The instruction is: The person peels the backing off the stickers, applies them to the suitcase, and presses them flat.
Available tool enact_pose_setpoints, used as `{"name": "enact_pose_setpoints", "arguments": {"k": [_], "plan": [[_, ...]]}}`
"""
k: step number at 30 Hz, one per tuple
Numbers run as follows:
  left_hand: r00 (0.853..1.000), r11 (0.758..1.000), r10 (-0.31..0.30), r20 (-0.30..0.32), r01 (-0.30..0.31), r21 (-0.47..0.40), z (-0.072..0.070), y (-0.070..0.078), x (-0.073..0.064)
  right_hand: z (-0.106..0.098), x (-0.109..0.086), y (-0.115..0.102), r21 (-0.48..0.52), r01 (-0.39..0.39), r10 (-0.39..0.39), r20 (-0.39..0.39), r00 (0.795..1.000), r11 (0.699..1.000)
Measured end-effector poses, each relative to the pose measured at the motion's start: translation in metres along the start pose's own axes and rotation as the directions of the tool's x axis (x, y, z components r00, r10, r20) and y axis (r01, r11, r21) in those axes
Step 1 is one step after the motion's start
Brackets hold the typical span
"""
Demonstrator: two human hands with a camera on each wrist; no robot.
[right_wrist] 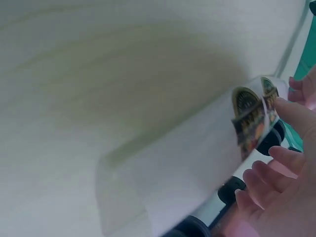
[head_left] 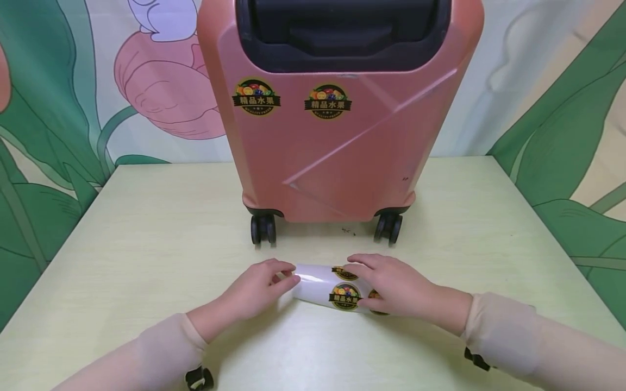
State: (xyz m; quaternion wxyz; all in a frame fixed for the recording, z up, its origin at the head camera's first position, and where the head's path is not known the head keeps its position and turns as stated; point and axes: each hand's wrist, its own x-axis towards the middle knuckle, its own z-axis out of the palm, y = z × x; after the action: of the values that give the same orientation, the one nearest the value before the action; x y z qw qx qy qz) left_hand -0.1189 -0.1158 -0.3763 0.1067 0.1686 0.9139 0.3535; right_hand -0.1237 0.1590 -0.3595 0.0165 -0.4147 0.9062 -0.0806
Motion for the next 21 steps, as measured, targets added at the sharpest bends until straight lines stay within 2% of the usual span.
{"name": "enact_pose_setpoints", "arguments": {"k": [6,12,15,18,21], "plan": [[0.999,0.996,-0.032,0.031,0.034,-0.086,0.000,0.001,-0.002,0.005,0.000,0.000,0.016,-0.038,0.038,0.047,0.998,0.999],[0.999,0.993,-0.045,0.004,0.046,-0.113,-0.001,0.000,-0.005,0.006,0.002,0.001,0.039,-0.041,0.039,0.045,0.998,0.998],[0.999,0.986,-0.034,-0.004,0.032,-0.163,-0.001,0.001,-0.008,0.006,0.004,0.004,0.063,-0.047,0.045,0.038,0.998,0.997],[1.000,0.971,-0.030,-0.009,0.027,-0.239,0.000,0.004,-0.010,0.005,0.006,0.008,0.093,-0.059,0.057,0.021,0.998,0.994],[0.998,0.936,-0.050,0.025,0.055,-0.347,0.001,0.006,-0.013,0.003,0.008,0.011,0.128,-0.086,0.085,0.019,0.996,0.988]]}}
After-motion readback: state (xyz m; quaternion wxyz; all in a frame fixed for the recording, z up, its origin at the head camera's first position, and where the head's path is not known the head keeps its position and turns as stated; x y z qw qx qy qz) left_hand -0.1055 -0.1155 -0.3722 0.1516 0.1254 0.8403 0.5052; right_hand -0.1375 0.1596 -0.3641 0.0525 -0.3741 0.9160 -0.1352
